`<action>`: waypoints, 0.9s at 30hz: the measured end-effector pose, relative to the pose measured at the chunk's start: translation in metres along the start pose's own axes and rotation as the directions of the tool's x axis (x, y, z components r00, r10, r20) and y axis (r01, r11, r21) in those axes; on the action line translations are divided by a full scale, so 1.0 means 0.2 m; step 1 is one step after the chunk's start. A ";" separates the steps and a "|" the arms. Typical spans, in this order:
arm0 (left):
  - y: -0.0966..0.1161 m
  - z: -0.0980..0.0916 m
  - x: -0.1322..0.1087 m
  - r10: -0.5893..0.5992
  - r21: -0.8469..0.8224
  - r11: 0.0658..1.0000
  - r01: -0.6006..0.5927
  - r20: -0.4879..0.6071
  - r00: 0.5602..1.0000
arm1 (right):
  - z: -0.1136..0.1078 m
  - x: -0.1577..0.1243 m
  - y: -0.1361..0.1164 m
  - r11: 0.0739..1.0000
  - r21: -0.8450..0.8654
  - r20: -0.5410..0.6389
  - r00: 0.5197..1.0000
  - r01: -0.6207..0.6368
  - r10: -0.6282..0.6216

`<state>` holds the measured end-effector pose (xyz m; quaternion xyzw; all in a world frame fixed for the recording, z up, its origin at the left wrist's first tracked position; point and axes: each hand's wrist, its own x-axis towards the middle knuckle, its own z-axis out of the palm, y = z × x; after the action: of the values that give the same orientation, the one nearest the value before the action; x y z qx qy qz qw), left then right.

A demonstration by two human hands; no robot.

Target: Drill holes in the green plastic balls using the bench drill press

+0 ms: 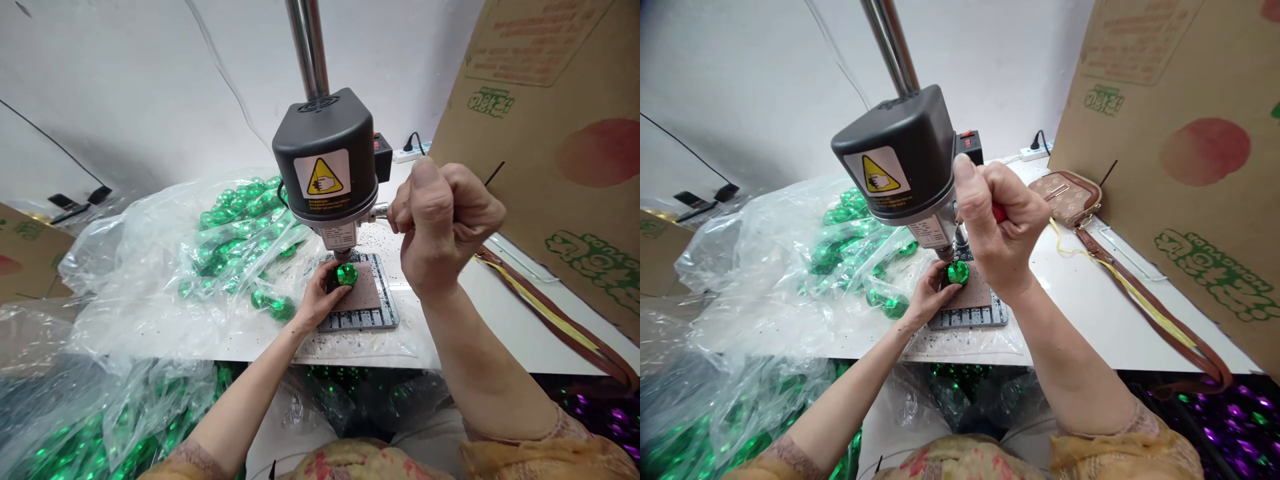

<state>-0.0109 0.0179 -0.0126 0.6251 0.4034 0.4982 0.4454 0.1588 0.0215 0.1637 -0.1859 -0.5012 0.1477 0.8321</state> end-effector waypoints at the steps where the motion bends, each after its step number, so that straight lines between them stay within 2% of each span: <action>1: 0.00 0.00 -0.01 -0.001 0.010 1.000 0.001 0.010 1.000 | 0.00 0.00 0.00 1.000 0.008 0.001 1.000 -0.002 0.002; 10: 0.04 0.05 -0.04 -0.095 -0.042 0.995 0.094 -0.022 0.995 | 0.01 0.04 -0.02 0.999 0.010 0.042 0.998 -0.046 0.045; 19: 0.02 0.05 -0.05 -0.077 -0.027 0.997 0.076 -0.026 0.997 | 0.03 0.12 -0.03 0.986 0.009 0.088 0.982 -0.168 0.167; 27: 0.03 0.10 -0.05 -0.130 -0.124 0.985 0.119 -0.084 0.988 | 0.04 0.16 -0.01 0.984 -0.006 0.086 0.981 -0.175 0.175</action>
<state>0.0074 0.0030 -0.0112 0.5475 0.4316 0.5207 0.4928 0.1657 0.0351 0.1938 -0.2223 -0.5183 0.2286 0.7935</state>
